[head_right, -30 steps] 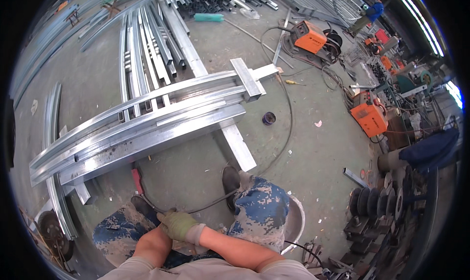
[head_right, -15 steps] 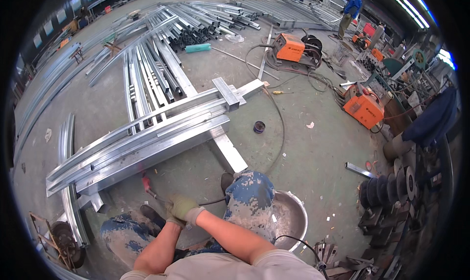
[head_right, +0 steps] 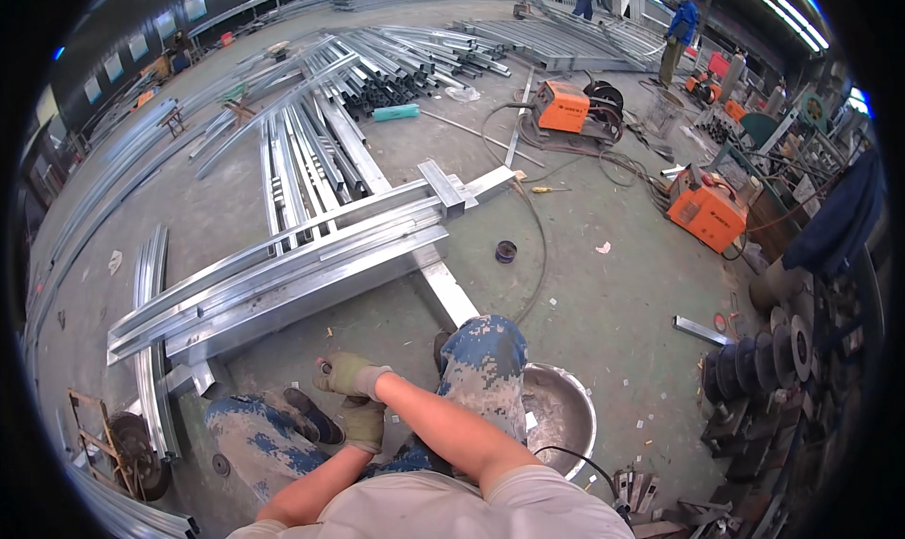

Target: The person assembles a metal frame by placing small metal pieces into slots on a larger frame, then uses a welding torch to secure the pieces. The person adjusts the frame and continues welding along the joints.

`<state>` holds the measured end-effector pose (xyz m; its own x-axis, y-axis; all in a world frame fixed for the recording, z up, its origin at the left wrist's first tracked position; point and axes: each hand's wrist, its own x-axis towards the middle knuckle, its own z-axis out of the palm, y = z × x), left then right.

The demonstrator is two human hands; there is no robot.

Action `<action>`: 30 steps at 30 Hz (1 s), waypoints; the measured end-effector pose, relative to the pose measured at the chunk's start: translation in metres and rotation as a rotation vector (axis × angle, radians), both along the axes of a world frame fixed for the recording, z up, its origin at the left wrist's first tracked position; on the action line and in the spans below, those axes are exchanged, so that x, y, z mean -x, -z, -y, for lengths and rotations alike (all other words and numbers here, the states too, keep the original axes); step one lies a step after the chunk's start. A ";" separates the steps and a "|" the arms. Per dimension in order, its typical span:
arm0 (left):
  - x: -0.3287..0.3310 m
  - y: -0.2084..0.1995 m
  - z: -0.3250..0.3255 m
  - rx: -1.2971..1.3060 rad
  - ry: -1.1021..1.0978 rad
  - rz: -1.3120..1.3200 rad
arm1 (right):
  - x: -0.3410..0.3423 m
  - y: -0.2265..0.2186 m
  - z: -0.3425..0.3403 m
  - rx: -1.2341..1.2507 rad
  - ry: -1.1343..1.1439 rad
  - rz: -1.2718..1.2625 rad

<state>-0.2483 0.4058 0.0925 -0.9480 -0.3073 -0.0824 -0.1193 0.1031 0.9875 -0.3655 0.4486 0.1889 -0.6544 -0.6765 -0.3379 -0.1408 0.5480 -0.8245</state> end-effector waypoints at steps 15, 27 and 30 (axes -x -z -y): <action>0.009 -0.125 0.092 -0.632 0.032 -0.374 | -0.011 -0.131 -0.017 0.722 0.039 0.298; 0.032 -0.210 0.107 -0.319 -0.213 -0.291 | -0.032 -0.124 -0.006 0.794 0.073 0.210; 0.039 -0.206 0.109 -0.050 -0.125 -0.214 | -0.015 -0.129 -0.019 0.785 0.223 -0.055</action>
